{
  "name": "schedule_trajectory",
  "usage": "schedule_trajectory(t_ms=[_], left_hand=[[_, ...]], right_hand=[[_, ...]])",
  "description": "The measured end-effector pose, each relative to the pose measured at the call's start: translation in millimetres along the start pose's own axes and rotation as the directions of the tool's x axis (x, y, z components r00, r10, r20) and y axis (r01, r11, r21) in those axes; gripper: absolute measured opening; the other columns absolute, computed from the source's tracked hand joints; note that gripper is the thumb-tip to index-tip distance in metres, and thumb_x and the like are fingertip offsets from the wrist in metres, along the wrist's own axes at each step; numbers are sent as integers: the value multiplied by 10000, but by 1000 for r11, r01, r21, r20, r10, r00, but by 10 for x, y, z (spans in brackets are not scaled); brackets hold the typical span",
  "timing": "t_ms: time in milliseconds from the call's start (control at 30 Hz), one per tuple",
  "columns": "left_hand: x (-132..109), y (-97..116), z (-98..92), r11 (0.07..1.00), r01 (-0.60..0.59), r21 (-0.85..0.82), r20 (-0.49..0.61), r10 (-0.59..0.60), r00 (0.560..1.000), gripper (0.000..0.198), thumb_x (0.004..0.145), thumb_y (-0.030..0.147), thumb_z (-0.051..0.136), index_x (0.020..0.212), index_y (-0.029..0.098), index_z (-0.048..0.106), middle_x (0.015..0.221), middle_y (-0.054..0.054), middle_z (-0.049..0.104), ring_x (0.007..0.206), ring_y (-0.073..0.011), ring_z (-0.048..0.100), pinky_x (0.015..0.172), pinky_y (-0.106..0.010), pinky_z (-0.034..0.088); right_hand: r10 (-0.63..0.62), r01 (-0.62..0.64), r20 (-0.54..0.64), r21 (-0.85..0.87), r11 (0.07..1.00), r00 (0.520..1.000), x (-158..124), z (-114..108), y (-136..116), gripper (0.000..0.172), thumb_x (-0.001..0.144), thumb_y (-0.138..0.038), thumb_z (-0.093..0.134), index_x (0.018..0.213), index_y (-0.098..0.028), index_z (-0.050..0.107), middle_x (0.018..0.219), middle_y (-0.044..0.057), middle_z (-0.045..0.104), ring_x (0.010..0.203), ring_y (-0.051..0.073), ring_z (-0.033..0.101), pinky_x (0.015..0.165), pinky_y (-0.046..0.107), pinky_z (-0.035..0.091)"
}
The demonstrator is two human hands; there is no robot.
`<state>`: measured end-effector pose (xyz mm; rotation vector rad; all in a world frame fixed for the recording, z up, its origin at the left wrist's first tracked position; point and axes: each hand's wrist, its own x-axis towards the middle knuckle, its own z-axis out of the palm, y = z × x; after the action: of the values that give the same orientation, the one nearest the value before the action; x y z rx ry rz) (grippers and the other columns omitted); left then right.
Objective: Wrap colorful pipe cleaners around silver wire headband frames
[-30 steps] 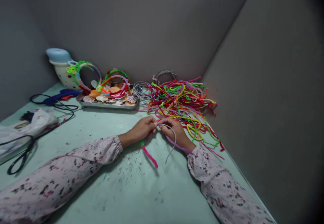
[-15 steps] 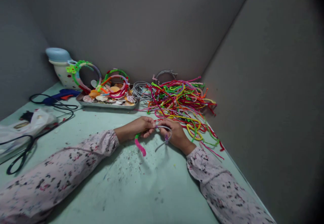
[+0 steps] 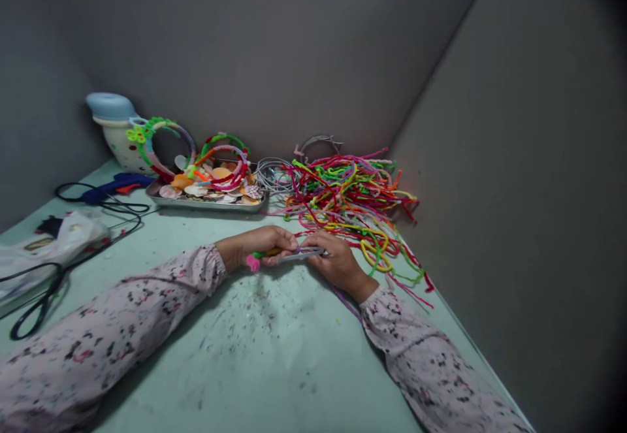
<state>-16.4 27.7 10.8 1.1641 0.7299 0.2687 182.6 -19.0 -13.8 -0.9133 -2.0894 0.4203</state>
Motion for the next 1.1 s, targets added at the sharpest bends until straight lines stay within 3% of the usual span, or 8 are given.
schedule_trajectory(t_ms=[367, 500, 567, 667, 800, 933, 1033, 1100], left_hand=[[-89, 0, -13, 997, 27, -75, 42, -24, 999, 18, 708, 105, 586, 699, 107, 571, 503, 5, 503, 301, -42, 335, 316, -168, 160], [-71, 18, 17, 998, 10, -59, 28, -9, 1000, 78, 739, 151, 588, 681, 121, 547, 481, 23, 466, 301, -45, 344, 312, -172, 174], [-42, 19, 47, 996, -47, -70, -7, 47, 999, 100, 732, 170, 611, 685, 128, 534, 506, 25, 479, 309, -32, 337, 305, -160, 179], [10, 1, 95, 977, -178, -118, -119, 164, 979, 122, 761, 221, 608, 729, 143, 520, 549, 32, 498, 322, -25, 359, 299, -144, 192], [65, -38, 116, 926, -366, -97, -279, 328, 903, 168, 777, 261, 624, 770, 162, 488, 569, 45, 517, 380, -35, 436, 348, -129, 286], [83, -57, 82, 879, -472, -65, -333, 427, 841, 176, 783, 267, 626, 812, 175, 479, 593, 55, 524, 406, -37, 452, 377, -132, 316], [78, -50, 68, 854, -515, -74, -360, 459, 812, 176, 794, 276, 618, 838, 182, 476, 609, 59, 520, 419, -35, 453, 392, -132, 320], [73, -44, 76, 845, -529, -80, -353, 472, 808, 179, 800, 287, 613, 842, 183, 474, 615, 59, 518, 424, -35, 451, 398, -134, 320]], right_hand=[[-33, 33, 54, 6, 999, 998, -28, 11, -16, 161, 876, -253, 524, 951, -241, 665, 902, 69, 655, 878, 208, 579, 798, 348, 455], [80, -80, 12, 137, 987, 997, -9, 33, 19, 120, 840, -262, 579, 903, -237, 677, 896, 55, 666, 866, 201, 595, 804, 347, 461], [239, -227, -3, 293, 929, 971, 14, 28, 57, 122, 813, -304, 617, 889, -229, 677, 864, 37, 676, 810, 189, 612, 757, 330, 478], [463, -390, -36, 483, 784, 886, 49, -15, 115, 216, 792, -390, 634, 903, -209, 671, 825, 22, 682, 728, 172, 614, 681, 303, 486], [598, -400, -138, 623, 672, 790, 81, -86, 190, 281, 797, -464, 604, 898, -212, 677, 900, 37, 680, 798, 182, 613, 653, 284, 485], [688, -328, -143, 799, 505, 711, 101, -115, 290, 323, 784, -513, 604, 870, -206, 653, 809, 38, 668, 690, 155, 613, 573, 266, 490], [737, -334, -27, 879, 339, 676, 101, -131, 343, 303, 797, -476, 591, 847, -184, 652, 725, 32, 649, 589, 129, 594, 494, 241, 473], [715, -385, 73, 878, 284, 695, 93, -141, 348, 245, 797, -407, 598, 848, -175, 660, 705, 28, 646, 558, 118, 584, 464, 226, 456]])
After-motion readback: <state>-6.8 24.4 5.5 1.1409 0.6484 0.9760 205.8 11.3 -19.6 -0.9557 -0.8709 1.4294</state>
